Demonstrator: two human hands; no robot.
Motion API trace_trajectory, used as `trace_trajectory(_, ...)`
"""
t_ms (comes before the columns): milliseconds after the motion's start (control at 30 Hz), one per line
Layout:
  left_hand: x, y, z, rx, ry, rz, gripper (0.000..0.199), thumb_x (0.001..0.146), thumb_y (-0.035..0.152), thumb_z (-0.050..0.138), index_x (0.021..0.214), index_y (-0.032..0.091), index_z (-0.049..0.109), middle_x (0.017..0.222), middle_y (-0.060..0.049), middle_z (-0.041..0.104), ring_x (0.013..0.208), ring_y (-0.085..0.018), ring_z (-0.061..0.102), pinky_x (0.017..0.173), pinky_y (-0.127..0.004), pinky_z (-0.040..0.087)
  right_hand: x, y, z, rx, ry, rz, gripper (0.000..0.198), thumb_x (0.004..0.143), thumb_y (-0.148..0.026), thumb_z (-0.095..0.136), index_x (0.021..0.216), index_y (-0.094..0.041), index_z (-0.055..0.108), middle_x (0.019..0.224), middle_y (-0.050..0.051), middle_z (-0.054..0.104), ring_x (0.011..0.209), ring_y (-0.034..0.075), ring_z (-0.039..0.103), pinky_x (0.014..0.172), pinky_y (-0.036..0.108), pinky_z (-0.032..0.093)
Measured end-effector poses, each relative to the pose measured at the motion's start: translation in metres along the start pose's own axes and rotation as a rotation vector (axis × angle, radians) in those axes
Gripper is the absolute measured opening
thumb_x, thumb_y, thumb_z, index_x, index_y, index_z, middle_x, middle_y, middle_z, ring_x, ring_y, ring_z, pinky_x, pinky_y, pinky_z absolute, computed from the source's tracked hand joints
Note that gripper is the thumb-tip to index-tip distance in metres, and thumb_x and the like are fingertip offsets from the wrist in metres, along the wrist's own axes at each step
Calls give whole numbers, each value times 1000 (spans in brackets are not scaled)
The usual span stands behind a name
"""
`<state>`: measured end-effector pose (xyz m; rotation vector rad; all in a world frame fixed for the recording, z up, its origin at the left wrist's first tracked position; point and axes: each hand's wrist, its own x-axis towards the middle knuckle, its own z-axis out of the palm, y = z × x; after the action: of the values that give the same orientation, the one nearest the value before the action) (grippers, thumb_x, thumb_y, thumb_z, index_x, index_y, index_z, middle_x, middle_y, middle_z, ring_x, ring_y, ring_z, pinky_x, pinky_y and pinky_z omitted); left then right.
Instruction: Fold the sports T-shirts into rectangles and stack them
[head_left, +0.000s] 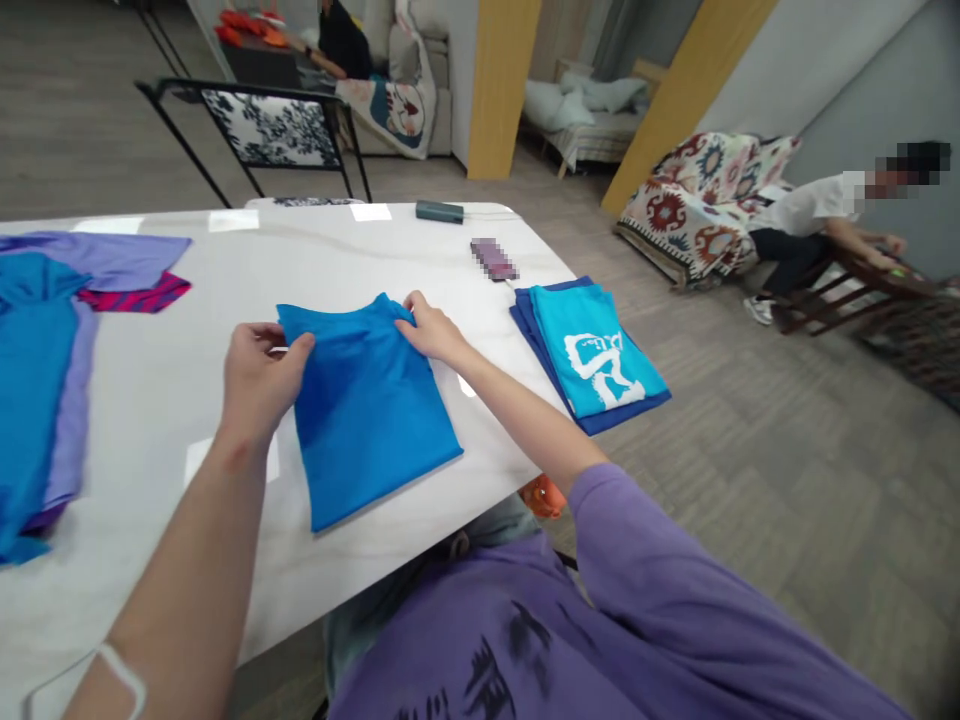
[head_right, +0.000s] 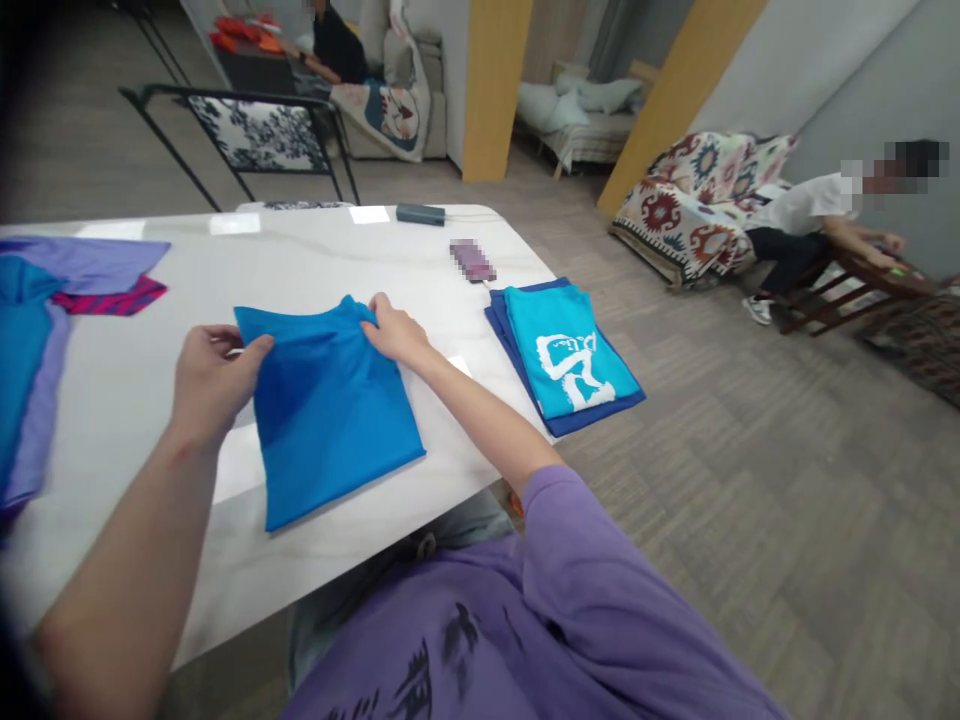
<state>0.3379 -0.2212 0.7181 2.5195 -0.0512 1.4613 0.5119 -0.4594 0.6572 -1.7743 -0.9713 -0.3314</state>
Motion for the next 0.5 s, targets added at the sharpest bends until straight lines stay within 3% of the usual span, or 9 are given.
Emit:
trace_trajectory(133, -6, 84, -7, -227, 143, -70, 81, 79, 85, 92, 132, 38, 54, 105, 7, 82, 73, -11, 65, 62, -26, 51, -45, -9, -59, 204, 165, -142, 35, 117, -54, 55, 142, -30, 50, 131, 2, 73, 116, 25, 71, 106, 41, 59)
trace_trajectory(233, -11, 155, -5, -318, 175, 94, 86, 78, 85, 93, 141, 37, 60, 99, 7, 78, 69, -8, 57, 65, -28, 51, -83, -5, -110, 292, 311, -254, 41, 118, -59, 55, 145, -29, 49, 132, 4, 69, 121, 25, 70, 108, 44, 61)
trace_trajectory(333, -20, 223, 4, -416, 168, 292, 89, 81, 88, 89, 144, 30, 66, 86, 7, 62, 71, -7, 51, 76, -35, 59, -128, 7, -163, 317, 435, -347, 47, 120, -64, 51, 147, -26, 47, 132, 4, 65, 124, 23, 70, 109, 44, 63)
trace_trajectory(400, -27, 263, 15, -473, 146, 401, 87, 86, 88, 84, 145, 26, 67, 87, 6, 54, 77, -8, 55, 88, -42, 63, -162, 18, -199, 297, 518, -391, 51, 120, -67, 50, 148, -25, 48, 130, 3, 64, 125, 22, 70, 108, 44, 63)
trace_trajectory(500, -34, 313, 41, -539, 95, 526, 83, 94, 86, 76, 146, 22, 66, 100, 3, 54, 99, -16, 70, 103, -54, 62, -211, 37, -252, 196, 647, -386, 57, 118, -74, 46, 146, -24, 54, 130, 2, 64, 127, 21, 71, 104, 40, 63)
